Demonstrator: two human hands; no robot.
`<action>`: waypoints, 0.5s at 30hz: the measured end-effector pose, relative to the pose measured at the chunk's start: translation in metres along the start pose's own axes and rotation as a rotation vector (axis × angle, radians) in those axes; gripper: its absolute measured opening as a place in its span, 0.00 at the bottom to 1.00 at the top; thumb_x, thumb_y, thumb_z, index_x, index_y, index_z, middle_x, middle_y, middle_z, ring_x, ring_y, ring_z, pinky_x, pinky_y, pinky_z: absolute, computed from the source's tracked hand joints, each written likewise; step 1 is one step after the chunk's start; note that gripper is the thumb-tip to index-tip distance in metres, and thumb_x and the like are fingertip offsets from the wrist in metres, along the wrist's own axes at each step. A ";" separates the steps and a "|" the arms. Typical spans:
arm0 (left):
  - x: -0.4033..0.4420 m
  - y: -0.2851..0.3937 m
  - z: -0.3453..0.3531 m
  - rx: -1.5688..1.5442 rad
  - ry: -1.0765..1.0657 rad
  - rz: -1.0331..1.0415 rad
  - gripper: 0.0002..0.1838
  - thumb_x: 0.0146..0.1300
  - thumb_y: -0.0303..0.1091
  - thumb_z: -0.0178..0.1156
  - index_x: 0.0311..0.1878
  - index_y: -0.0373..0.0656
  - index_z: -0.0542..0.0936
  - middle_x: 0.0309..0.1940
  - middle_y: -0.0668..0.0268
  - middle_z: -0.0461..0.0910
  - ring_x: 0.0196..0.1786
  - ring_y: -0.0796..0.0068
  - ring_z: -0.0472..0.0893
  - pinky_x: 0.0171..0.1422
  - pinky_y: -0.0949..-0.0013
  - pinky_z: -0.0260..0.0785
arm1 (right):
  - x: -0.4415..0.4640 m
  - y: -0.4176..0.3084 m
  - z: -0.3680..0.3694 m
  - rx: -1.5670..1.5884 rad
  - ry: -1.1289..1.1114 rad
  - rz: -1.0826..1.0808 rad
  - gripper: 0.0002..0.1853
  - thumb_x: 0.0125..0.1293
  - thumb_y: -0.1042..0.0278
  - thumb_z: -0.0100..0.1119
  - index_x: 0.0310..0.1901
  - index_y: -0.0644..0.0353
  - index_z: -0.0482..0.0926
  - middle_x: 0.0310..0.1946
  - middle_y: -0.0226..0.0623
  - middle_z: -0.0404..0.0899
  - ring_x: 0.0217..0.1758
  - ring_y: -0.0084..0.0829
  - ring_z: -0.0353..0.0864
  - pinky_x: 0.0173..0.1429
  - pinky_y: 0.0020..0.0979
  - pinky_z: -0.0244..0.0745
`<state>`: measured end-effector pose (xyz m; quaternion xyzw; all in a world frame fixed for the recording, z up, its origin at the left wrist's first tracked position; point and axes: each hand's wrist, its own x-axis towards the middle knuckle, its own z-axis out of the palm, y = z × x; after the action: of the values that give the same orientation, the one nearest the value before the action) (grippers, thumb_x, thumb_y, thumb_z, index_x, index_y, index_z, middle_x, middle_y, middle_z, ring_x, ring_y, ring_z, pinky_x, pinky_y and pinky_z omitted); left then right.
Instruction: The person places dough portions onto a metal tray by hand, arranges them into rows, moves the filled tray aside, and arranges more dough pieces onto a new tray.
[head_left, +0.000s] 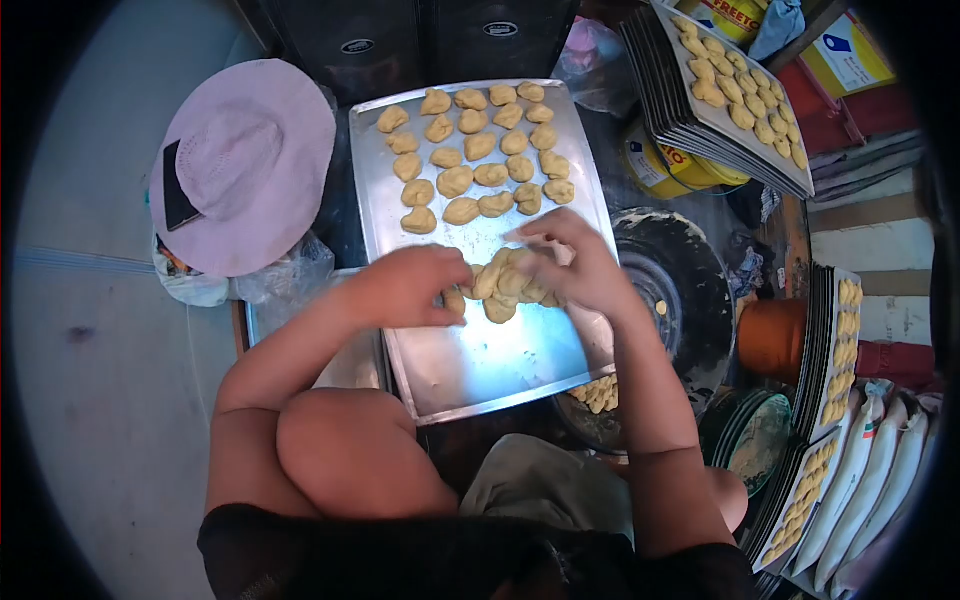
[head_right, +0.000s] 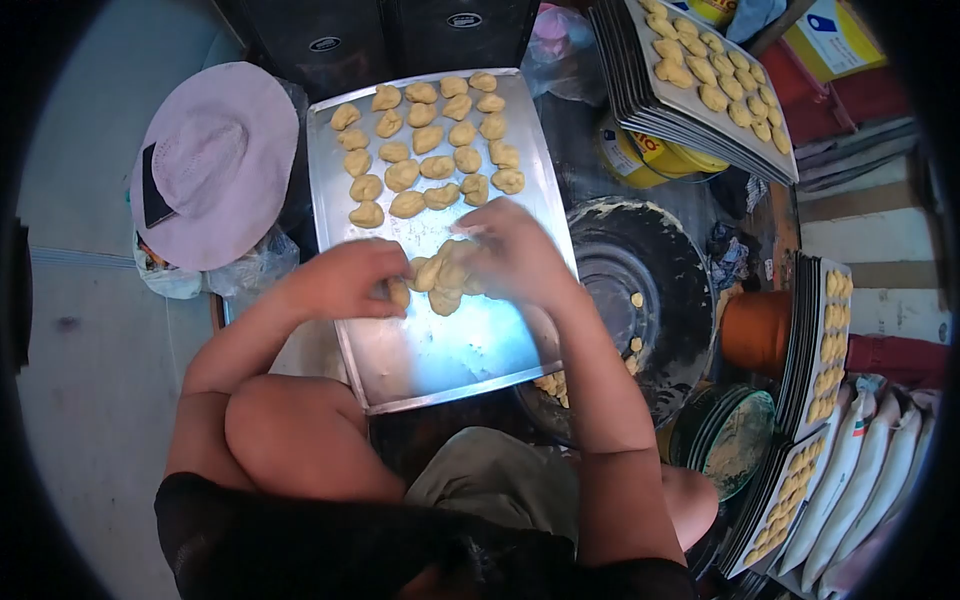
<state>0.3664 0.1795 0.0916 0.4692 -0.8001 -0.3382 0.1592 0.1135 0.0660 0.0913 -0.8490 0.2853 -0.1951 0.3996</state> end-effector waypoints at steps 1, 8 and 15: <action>-0.006 -0.005 0.012 0.061 -0.001 0.030 0.14 0.56 0.35 0.67 0.44 0.42 0.79 0.43 0.58 0.77 0.48 0.53 0.78 0.51 0.55 0.72 | 0.002 -0.013 0.012 -0.138 -0.082 -0.096 0.20 0.54 0.61 0.72 0.49 0.56 0.83 0.48 0.40 0.80 0.52 0.40 0.78 0.59 0.38 0.70; -0.021 -0.020 0.025 0.286 0.291 -0.191 0.15 0.54 0.36 0.69 0.42 0.44 0.76 0.37 0.59 0.76 0.43 0.54 0.79 0.47 0.55 0.73 | 0.016 -0.031 0.062 -0.575 -0.197 0.015 0.18 0.52 0.58 0.68 0.46 0.49 0.84 0.42 0.30 0.80 0.49 0.37 0.76 0.56 0.39 0.65; -0.017 -0.021 0.016 0.394 0.424 -0.148 0.16 0.56 0.41 0.69 0.43 0.43 0.79 0.37 0.60 0.76 0.42 0.55 0.80 0.45 0.56 0.73 | 0.018 -0.031 0.059 -0.522 -0.192 -0.061 0.16 0.54 0.59 0.70 0.45 0.51 0.84 0.39 0.34 0.82 0.48 0.38 0.79 0.55 0.37 0.67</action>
<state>0.3799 0.1935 0.0667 0.6084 -0.7627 -0.0815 0.2035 0.1705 0.1040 0.0822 -0.9460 0.2612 -0.0455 0.1865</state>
